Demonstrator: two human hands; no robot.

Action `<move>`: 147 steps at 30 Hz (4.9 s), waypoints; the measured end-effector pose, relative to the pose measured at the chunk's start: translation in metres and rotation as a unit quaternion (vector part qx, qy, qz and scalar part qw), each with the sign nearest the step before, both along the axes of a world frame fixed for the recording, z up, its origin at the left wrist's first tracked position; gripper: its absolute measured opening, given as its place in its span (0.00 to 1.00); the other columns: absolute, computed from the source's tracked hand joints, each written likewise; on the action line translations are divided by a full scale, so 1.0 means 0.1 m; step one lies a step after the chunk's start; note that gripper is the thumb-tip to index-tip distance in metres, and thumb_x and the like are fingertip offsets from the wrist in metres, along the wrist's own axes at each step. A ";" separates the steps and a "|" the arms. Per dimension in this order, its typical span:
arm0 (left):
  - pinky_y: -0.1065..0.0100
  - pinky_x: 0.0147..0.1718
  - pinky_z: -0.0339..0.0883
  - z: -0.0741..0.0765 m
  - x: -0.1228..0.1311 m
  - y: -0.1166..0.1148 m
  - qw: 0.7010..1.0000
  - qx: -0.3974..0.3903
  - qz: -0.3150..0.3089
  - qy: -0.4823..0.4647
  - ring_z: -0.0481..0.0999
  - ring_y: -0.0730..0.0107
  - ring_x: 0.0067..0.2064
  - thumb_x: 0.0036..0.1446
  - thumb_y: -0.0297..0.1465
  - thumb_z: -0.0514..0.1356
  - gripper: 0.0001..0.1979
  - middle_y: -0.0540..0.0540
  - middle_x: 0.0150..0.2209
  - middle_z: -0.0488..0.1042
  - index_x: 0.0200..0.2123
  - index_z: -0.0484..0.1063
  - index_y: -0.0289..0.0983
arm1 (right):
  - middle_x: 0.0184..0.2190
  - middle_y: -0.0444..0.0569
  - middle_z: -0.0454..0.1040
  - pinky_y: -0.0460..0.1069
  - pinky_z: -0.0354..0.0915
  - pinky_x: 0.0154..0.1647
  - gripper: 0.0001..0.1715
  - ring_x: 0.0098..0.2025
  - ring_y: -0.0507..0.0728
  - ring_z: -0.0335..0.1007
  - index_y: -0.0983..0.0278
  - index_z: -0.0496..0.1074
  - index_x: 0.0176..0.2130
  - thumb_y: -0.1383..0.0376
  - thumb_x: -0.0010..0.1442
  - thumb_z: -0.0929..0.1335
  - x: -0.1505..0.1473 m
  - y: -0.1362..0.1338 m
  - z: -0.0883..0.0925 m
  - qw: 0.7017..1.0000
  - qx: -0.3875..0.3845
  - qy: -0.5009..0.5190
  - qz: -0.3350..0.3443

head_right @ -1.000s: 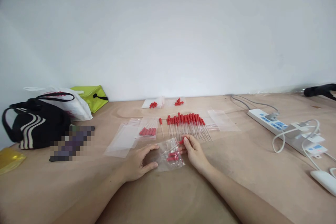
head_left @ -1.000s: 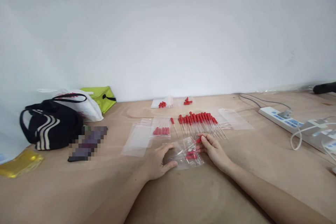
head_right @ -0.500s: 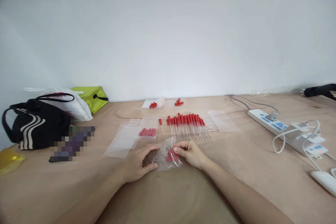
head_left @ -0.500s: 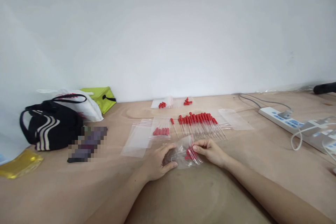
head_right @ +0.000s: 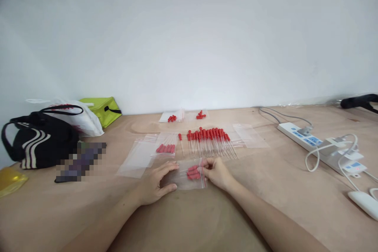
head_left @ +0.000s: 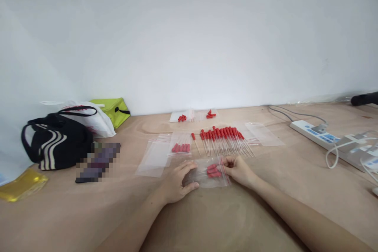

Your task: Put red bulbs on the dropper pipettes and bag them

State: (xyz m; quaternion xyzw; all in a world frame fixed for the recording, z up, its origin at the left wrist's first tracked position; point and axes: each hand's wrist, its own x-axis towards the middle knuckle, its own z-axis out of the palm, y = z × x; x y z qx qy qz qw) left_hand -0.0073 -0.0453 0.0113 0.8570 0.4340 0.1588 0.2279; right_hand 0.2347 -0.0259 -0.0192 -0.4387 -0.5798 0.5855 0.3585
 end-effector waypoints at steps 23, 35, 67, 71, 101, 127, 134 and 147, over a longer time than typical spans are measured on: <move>0.55 0.51 0.59 -0.04 0.00 0.02 0.997 0.068 -0.031 -0.016 0.63 0.57 0.53 0.48 0.39 0.60 0.21 0.40 0.50 0.65 0.45 0.67 0.37 | 0.40 0.67 0.69 0.51 0.63 0.37 0.19 0.42 0.64 0.69 0.76 0.61 0.45 0.75 0.51 0.61 -0.73 0.83 0.41 0.859 0.105 -0.475 -0.161; 0.55 0.52 0.58 -0.05 -0.01 0.02 0.997 0.070 -0.026 -0.002 0.62 0.58 0.53 0.48 0.38 0.60 0.21 0.42 0.52 0.64 0.46 0.66 0.38 | 0.26 0.48 0.71 0.46 0.63 0.31 0.37 0.30 0.54 0.69 0.74 0.44 0.57 0.74 0.49 0.60 -0.24 0.57 0.46 0.919 0.191 -0.311 -0.150; 0.54 0.51 0.57 0.02 0.01 0.00 0.999 0.050 -0.011 0.016 0.62 0.56 0.53 0.49 0.40 0.59 0.24 0.42 0.51 0.65 0.49 0.62 0.39 | 0.24 0.41 0.70 0.51 0.69 0.29 0.26 0.26 0.53 0.71 0.60 0.56 0.36 0.49 0.45 0.68 -0.04 -0.06 -0.02 0.944 0.027 0.178 -0.277; 0.54 0.51 0.57 0.02 0.01 0.00 0.998 0.052 -0.011 0.015 0.62 0.56 0.53 0.49 0.41 0.59 0.25 0.42 0.51 0.65 0.49 0.62 0.39 | 0.26 0.43 0.68 0.48 0.66 0.26 0.22 0.24 0.50 0.66 0.63 0.63 0.33 0.50 0.43 0.68 -0.05 -0.09 -0.04 0.971 0.044 0.083 -0.220; 0.54 0.52 0.56 -0.02 0.01 0.03 0.997 0.068 -0.031 0.004 0.62 0.57 0.54 0.50 0.41 0.58 0.23 0.43 0.51 0.65 0.49 0.64 0.40 | 0.22 0.44 0.71 0.45 0.59 0.26 0.09 0.24 0.52 0.65 0.64 0.69 0.24 0.66 0.51 0.61 0.04 0.18 0.16 0.916 0.237 -0.305 -0.109; 0.54 0.57 0.48 -0.05 -0.01 0.01 0.995 0.073 -0.066 -0.013 0.59 0.62 0.57 0.55 0.36 0.55 0.17 0.46 0.51 0.67 0.48 0.64 0.41 | 0.21 0.35 0.61 0.44 0.60 0.14 0.44 0.15 0.49 0.60 0.62 0.37 0.58 0.64 0.48 0.62 0.12 0.23 0.16 0.969 0.135 -0.032 -0.205; 0.58 0.55 0.55 -0.03 0.00 0.01 0.995 0.066 -0.076 -0.003 0.62 0.65 0.55 0.57 0.28 0.50 0.16 0.47 0.51 0.66 0.48 0.67 0.43 | 0.20 0.36 0.66 0.44 0.62 0.15 0.42 0.17 0.49 0.63 0.61 0.45 0.53 0.51 0.46 0.67 0.18 -0.16 -0.01 0.958 0.079 0.102 -0.256; 0.54 0.54 0.55 0.06 0.05 -0.04 0.998 0.043 -0.013 0.039 0.61 0.60 0.55 0.55 0.34 0.54 0.19 0.45 0.53 0.65 0.51 0.62 0.41 | 0.22 0.37 0.68 0.47 0.66 0.24 0.32 0.21 0.50 0.67 0.59 0.52 0.38 0.48 0.42 0.69 0.03 -0.24 0.06 0.944 -0.004 0.189 -0.271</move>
